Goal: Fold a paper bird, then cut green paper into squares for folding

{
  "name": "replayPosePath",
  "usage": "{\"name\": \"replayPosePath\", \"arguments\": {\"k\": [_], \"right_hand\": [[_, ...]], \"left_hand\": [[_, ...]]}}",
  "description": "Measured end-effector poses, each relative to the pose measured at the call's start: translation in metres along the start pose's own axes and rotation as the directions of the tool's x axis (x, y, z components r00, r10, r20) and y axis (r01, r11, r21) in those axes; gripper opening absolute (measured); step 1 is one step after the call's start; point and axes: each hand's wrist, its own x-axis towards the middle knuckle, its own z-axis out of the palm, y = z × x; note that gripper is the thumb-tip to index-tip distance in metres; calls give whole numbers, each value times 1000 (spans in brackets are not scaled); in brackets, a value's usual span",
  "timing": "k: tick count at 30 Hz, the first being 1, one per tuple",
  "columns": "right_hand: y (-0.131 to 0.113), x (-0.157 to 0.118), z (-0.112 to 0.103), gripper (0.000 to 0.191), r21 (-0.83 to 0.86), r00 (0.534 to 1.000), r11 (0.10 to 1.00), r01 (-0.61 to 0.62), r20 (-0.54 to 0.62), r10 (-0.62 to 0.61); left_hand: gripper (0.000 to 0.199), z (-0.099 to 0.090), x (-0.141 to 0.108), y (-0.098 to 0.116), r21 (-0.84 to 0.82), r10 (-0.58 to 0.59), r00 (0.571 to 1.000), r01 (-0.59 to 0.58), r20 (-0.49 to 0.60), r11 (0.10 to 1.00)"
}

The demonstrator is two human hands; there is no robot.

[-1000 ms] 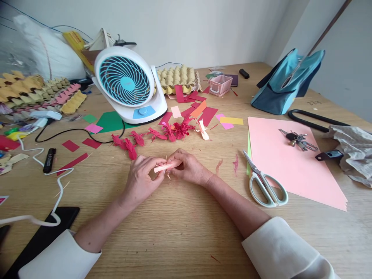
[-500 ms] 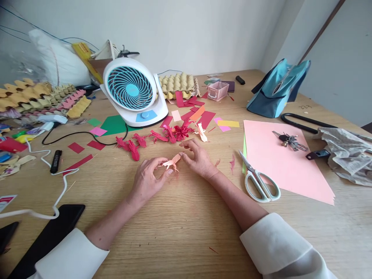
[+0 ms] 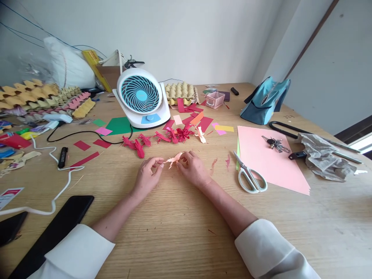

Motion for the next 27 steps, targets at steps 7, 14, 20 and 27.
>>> {"name": "replayPosePath", "arguments": {"k": [7, 14, 20, 27], "right_hand": [[-6, -5, 15, 8, -60, 988, 988, -141, -73, 137], [-9, -7, 16, 7, -37, 976, 984, -176, -138, 170], [-13, -2, 21, 17, -226, 963, 936, -268, -66, 260], [-17, 8, 21, 21, -304, 947, 899, -316, -41, 319]], "left_hand": [[22, 5, -1, -6, -80, -18, 999, 15, -37, 997], [20, 8, -1, -8, -46, 4, 1000, -5, -27, 999], [22, 8, -1, -9, -51, 7, 1000, -8, -21, 999], [21, 5, -1, -8, -73, -6, 1000, 5, -14, 997]]}}
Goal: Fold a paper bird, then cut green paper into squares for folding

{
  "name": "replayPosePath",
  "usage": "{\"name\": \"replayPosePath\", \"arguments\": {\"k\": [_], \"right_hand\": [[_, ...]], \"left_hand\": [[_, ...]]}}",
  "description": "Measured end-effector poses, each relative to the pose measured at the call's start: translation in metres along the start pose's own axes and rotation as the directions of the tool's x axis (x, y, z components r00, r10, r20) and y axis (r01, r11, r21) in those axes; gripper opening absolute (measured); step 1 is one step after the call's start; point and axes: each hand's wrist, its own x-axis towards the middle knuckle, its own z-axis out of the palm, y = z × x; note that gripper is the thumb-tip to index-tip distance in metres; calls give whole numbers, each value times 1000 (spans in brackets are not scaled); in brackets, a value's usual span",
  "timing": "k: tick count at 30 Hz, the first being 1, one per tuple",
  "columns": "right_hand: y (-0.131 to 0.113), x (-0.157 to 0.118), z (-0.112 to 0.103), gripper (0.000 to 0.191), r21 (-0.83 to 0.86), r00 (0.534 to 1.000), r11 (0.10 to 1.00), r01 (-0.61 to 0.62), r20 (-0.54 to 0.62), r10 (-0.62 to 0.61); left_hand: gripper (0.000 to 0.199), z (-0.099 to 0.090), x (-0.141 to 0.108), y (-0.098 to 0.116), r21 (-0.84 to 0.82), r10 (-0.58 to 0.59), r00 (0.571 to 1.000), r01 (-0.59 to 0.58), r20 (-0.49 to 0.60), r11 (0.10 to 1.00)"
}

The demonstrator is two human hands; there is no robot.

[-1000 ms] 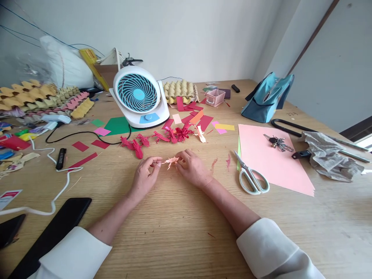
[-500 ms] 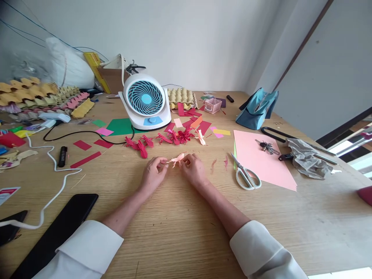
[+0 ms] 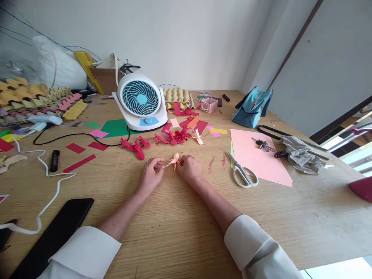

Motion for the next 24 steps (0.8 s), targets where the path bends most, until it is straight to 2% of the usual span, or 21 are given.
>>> {"name": "replayPosePath", "arguments": {"k": [5, 10, 14, 17, 20, 24], "right_hand": [[8, -1, -10, 20, 28, 1000, 1000, -15, -18, 15], [38, 10, -36, 15, 55, 994, 997, -55, -93, 60], [78, 42, -62, 21, 54, 978, 989, -135, -154, 141], [108, 69, -73, 19, 40, 969, 984, -175, -168, 180], [128, 94, -74, 20, 23, 968, 981, -192, -162, 193], [138, 119, -66, 21, 19, 975, 984, -180, -126, 181]], "left_hand": [[21, -1, 2, 0, -15, -38, 999, 37, -19, 999], [21, -1, 3, -1, -13, -70, 997, 70, -15, 997], [21, -2, 2, -3, -6, -80, 997, 80, 9, 997], [20, -2, 2, -5, -12, -67, 997, 67, 24, 998], [18, -2, 3, -6, -2, -77, 997, 77, 32, 997], [17, -2, 3, -4, 7, -98, 994, 98, 46, 995]]}}
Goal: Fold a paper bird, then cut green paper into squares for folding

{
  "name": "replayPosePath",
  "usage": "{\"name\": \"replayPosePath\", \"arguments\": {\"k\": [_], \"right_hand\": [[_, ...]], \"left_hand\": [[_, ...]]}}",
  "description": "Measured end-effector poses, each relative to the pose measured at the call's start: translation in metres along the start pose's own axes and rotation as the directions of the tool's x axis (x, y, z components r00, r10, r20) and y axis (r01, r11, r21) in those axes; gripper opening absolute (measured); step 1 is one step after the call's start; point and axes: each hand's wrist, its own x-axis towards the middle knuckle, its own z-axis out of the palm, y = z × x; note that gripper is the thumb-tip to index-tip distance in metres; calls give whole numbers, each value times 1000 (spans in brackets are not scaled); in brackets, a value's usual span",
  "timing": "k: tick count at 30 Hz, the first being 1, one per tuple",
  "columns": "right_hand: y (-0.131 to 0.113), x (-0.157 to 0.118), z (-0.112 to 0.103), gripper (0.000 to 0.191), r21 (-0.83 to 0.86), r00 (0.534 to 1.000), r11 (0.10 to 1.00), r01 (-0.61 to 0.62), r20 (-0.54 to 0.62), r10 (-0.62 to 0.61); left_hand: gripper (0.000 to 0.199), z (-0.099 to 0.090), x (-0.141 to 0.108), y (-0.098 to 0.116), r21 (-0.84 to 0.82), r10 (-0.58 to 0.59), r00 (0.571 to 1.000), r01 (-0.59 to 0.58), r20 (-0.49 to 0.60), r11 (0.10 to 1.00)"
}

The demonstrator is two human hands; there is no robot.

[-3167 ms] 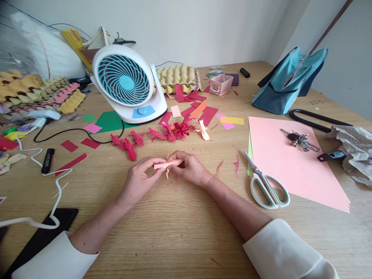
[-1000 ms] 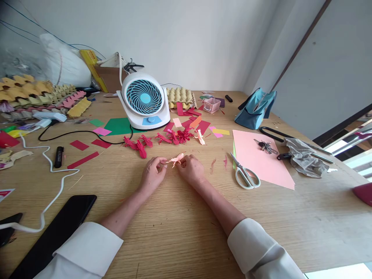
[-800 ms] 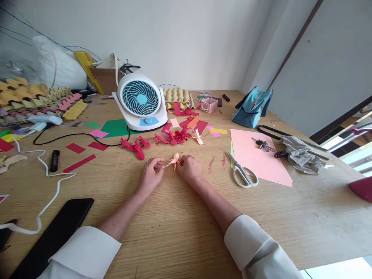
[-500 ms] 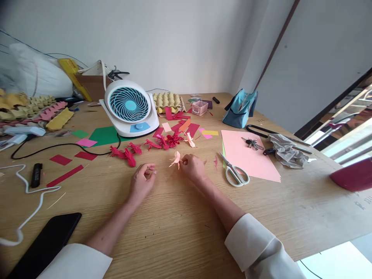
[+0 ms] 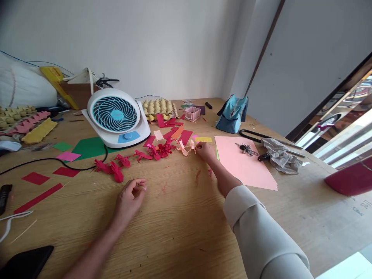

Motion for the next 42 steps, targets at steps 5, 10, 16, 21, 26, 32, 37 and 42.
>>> {"name": "replayPosePath", "arguments": {"k": [5, 10, 16, 21, 26, 32, 37, 42], "right_hand": [[3, 19, 7, 22, 9, 998, 999, 34, 48, -34], [9, 24, -3, 31, 13, 999, 999, 36, 41, -37], [-19, 15, -13, 41, -8, 999, 999, 40, 15, -40], [-40, 18, -4, 40, -78, 999, 997, 29, 43, -26], [-38, 21, -3, 21, -117, 996, 991, 66, 66, -59], [-36, 20, -3, 21, -134, 994, 987, 83, 77, -73], [-36, 19, 0, 23, -143, 993, 986, 83, 90, -70], [-35, 19, -2, 32, -170, 995, 983, 74, 84, -61]], "left_hand": [[17, 0, 1, 0, 9, -40, 999, 40, 12, 999], [17, -2, 2, 3, 13, -52, 998, 52, 21, 999], [16, -4, 3, 7, 17, -59, 998, 59, 34, 998], [17, -3, 2, 4, 16, -58, 998, 58, 27, 998], [17, -3, 2, 2, 4, -44, 998, 44, 39, 999], [18, -2, 3, 0, 8, -45, 998, 45, 48, 999], [19, -2, 2, -1, 15, -51, 997, 50, 54, 999], [20, -3, 2, 0, 29, -70, 995, 68, 71, 997]]}}
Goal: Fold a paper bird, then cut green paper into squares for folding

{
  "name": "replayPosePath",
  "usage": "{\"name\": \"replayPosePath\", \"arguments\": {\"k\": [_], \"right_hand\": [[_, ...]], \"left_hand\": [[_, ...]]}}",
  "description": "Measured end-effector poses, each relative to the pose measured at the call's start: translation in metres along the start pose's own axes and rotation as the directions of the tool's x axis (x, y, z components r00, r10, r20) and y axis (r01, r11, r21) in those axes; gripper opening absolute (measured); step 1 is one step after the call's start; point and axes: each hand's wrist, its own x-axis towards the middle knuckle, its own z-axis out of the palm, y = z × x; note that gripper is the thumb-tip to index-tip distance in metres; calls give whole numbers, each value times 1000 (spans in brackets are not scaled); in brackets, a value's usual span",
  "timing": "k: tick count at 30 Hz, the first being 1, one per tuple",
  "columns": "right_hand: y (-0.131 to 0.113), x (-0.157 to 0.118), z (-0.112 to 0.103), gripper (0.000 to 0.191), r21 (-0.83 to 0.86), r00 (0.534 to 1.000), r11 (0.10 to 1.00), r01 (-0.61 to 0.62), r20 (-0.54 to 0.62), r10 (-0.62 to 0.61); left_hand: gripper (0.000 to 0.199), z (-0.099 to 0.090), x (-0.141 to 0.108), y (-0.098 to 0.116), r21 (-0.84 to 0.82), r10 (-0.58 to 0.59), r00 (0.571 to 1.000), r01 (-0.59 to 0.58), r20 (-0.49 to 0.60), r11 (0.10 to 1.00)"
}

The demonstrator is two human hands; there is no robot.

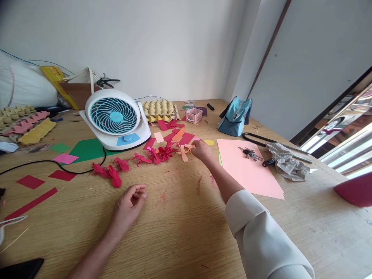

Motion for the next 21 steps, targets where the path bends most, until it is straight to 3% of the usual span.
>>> {"name": "replayPosePath", "arguments": {"k": [9, 21], "right_hand": [[-10, 8, 5, 42, -66, 996, 998, 6, 87, 0], [-11, -2, 4, 47, -97, 992, 988, -122, 13, 124]], "left_hand": [[20, 1, 1, -1, -2, 24, 1000, -24, 6, 1000], [22, 0, 2, -1, 8, 4, 999, -5, 42, 1000]]}}
